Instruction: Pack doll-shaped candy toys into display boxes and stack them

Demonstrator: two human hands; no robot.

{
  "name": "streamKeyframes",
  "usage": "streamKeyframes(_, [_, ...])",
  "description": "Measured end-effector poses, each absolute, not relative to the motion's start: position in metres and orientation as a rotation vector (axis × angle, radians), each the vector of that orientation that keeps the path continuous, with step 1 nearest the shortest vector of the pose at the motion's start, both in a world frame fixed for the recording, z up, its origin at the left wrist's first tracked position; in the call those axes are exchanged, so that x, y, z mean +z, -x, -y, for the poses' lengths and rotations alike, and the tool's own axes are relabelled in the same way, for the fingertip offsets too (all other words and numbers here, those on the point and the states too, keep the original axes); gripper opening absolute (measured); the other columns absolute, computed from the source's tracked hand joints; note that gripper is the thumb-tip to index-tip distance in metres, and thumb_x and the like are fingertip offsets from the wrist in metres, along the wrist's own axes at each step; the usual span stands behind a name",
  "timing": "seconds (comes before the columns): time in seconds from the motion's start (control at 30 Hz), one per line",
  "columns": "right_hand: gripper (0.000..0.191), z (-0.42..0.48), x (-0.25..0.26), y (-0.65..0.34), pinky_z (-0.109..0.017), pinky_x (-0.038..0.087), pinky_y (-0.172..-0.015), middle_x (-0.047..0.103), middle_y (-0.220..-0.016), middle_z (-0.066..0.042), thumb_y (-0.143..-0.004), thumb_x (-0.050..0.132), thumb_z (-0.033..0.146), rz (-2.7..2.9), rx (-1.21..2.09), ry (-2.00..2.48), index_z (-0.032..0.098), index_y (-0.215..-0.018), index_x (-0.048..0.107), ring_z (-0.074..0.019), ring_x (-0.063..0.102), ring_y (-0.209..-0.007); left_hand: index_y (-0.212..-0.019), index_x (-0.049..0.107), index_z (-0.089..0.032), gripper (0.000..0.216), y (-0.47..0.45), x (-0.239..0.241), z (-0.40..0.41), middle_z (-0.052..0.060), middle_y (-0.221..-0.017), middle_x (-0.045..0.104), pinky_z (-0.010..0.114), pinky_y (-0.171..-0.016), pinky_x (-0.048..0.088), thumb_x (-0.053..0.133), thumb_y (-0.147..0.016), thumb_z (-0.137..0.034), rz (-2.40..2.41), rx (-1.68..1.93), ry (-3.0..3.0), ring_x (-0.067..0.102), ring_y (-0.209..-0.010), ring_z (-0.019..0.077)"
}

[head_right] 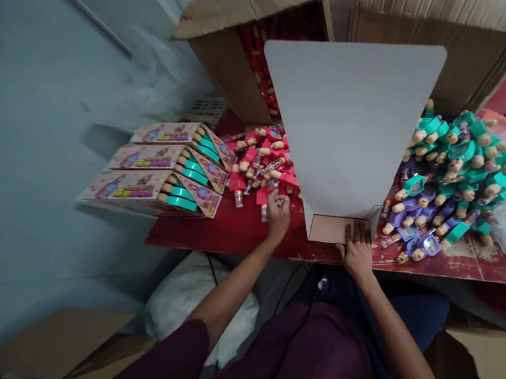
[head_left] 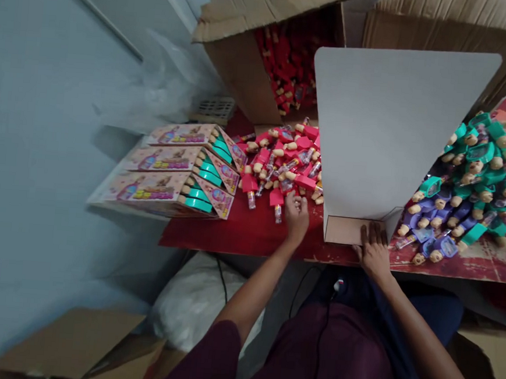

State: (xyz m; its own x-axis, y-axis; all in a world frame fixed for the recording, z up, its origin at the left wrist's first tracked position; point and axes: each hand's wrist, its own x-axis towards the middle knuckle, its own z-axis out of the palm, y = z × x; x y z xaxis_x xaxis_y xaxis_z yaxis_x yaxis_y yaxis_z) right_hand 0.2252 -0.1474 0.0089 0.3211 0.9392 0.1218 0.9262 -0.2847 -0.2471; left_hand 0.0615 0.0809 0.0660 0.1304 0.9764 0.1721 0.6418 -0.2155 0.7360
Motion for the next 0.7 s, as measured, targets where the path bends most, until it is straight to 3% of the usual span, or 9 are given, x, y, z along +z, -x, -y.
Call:
streamKeyframes(0.07, [0.07, 0.143, 0.009, -0.227, -0.059, 0.025, -0.125, 0.031, -0.167, -0.026, -0.103, 0.054, 0.045, 1.685, 0.07, 2.308, 0.008, -0.16, 0.038, -0.0376, 0.019, -0.159, -0.154, 0.04, -0.012, 0.056, -0.082, 0.072, -0.113, 0.013, -0.102, 0.074, 0.035, -0.09, 0.054, 0.048, -0.103, -0.034, -1.578, 0.742, -1.949, 0.071, -0.095, 0.0228])
streamKeyframes(0.13, [0.071, 0.143, 0.011, -0.228, -0.059, 0.025, -0.126, 0.031, -0.167, -0.026, -0.103, 0.055, 0.046, 1.678, 0.073, 2.307, 0.008, -0.16, 0.038, -0.0371, 0.02, -0.159, -0.146, 0.051, -0.014, 0.053, -0.1, 0.076, -0.132, 0.015, -0.095, 0.076, 0.039, -0.091, 0.052, 0.059, -0.098, -0.036, -1.622, 0.514, -1.994, 0.073, -0.096, 0.0287])
streamKeyframes(0.27, [0.071, 0.147, 0.017, -0.228, -0.056, 0.025, -0.127, 0.034, -0.166, -0.025, -0.102, 0.057, 0.048, 1.666, 0.115, 2.324, 0.009, -0.159, 0.041, -0.0356, 0.025, -0.158, -0.127, 0.064, -0.013, 0.04, -0.115, 0.082, -0.139, 0.024, -0.102, 0.076, 0.046, -0.091, 0.051, 0.066, -0.091, -0.03, -1.654, 0.332, -2.032, 0.072, -0.105, 0.0391])
streamKeyframes(0.5, [0.072, 0.148, 0.02, -0.228, -0.054, 0.027, -0.127, 0.033, -0.167, -0.024, -0.102, 0.058, 0.049, 1.633, 0.184, 2.318, 0.01, -0.16, 0.041, -0.0342, 0.029, -0.157, -0.142, 0.048, -0.011, 0.042, -0.088, 0.088, -0.121, 0.02, -0.124, 0.071, 0.034, -0.097, 0.052, 0.04, -0.104, -0.027, -1.598, 0.674, -2.058, 0.069, -0.112, 0.0252])
streamKeyframes(0.6, [0.072, 0.146, 0.016, -0.23, -0.057, 0.026, -0.127, 0.031, -0.168, -0.024, -0.102, 0.057, 0.048, 1.637, 0.16, 2.308, 0.01, -0.16, 0.04, -0.0356, 0.024, -0.159, -0.146, 0.048, -0.014, 0.047, -0.065, 0.09, -0.116, 0.016, -0.129, 0.069, 0.03, -0.098, 0.053, 0.044, -0.103, -0.031, -1.49, 0.744, -2.079, 0.069, -0.114, 0.0216])
streamKeyframes(0.7, [0.068, 0.146, 0.017, -0.229, -0.058, 0.026, -0.127, 0.031, -0.168, -0.023, -0.103, 0.055, 0.046, 1.638, 0.146, 2.3, 0.009, -0.159, 0.041, -0.0364, 0.021, -0.159, -0.157, 0.038, -0.014, 0.063, -0.039, 0.086, -0.105, 0.014, -0.115, 0.074, 0.034, -0.091, 0.057, 0.051, -0.1, -0.038, -1.347, 0.662, -2.102, 0.073, -0.097, 0.0228])
